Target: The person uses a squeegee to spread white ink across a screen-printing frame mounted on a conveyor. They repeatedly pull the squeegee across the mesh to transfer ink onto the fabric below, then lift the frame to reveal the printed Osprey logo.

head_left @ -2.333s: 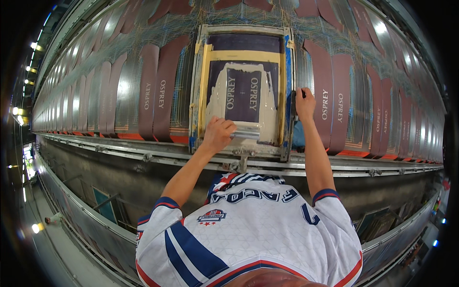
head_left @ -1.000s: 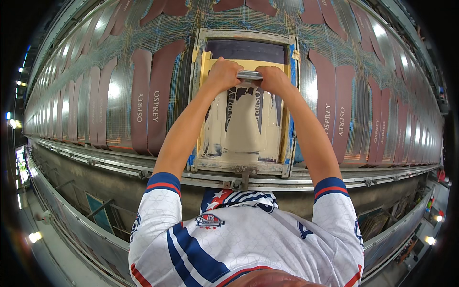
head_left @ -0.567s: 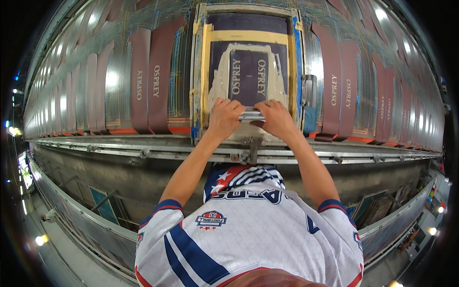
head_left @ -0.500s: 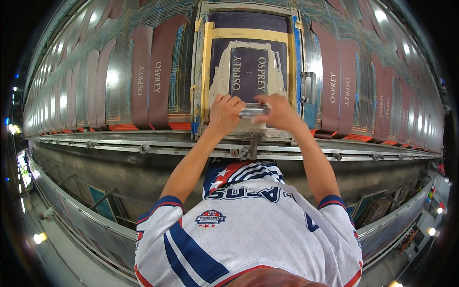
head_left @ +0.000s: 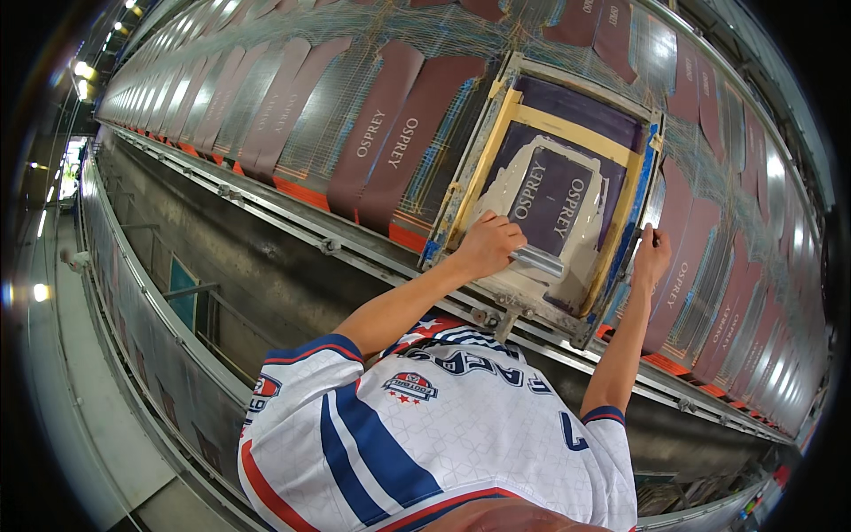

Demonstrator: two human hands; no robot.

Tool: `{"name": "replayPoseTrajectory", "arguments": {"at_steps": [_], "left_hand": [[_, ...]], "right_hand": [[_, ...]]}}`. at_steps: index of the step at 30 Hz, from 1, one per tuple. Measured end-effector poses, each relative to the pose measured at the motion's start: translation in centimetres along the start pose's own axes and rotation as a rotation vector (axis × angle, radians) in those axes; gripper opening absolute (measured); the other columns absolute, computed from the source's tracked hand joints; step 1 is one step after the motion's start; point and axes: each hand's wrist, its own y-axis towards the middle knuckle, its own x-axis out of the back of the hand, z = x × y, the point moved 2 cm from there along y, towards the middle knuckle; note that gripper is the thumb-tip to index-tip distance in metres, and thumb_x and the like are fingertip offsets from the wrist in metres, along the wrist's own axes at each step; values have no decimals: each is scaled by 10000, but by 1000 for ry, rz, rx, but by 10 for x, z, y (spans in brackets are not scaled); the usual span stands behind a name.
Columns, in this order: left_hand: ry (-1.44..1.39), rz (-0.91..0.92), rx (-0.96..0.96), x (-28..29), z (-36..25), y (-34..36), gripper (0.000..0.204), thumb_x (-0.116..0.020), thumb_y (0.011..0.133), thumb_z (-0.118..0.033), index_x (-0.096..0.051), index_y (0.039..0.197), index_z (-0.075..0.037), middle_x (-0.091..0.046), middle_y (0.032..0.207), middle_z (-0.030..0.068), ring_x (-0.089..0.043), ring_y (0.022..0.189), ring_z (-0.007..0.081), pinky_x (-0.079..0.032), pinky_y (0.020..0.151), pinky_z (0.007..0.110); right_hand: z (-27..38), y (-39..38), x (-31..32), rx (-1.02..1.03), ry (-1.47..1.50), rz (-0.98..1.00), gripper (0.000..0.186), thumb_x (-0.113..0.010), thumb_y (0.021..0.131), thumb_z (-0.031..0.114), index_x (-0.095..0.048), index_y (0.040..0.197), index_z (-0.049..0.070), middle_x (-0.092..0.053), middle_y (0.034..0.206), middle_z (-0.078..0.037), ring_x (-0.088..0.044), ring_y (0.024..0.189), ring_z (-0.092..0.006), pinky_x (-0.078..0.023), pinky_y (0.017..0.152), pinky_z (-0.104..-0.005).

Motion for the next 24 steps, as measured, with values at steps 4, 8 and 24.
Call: {"name": "replayPoseTrajectory", "arguments": {"at_steps": [4,8,24], "left_hand": [[-2,11,23,41,43,-20,265,-766,663,-149,-721,923,-120,-700,954,19,-644,940,238,-465,854,399],[14,-65,-51,105,136,-55,259,-823,706,-288,-724,848,-96,-700,839,50,-671,845,277,-496,771,423],[101,23,-98,175,210,-172,353,-729,605,-29,-679,941,-124,-689,986,5,-629,895,206,-426,841,376]], "right_hand": [[47,-30,-45,-51,87,58,252,-625,964,255,-661,959,6,-659,798,-91,-589,723,-185,-478,692,-383],[100,-84,-154,-25,216,32,195,-617,938,217,-670,944,30,-693,878,-149,-670,813,-312,-512,739,-424],[187,-136,-256,127,15,-55,234,-633,931,289,-657,950,57,-678,847,-185,-647,801,-409,-498,747,-468]]}}
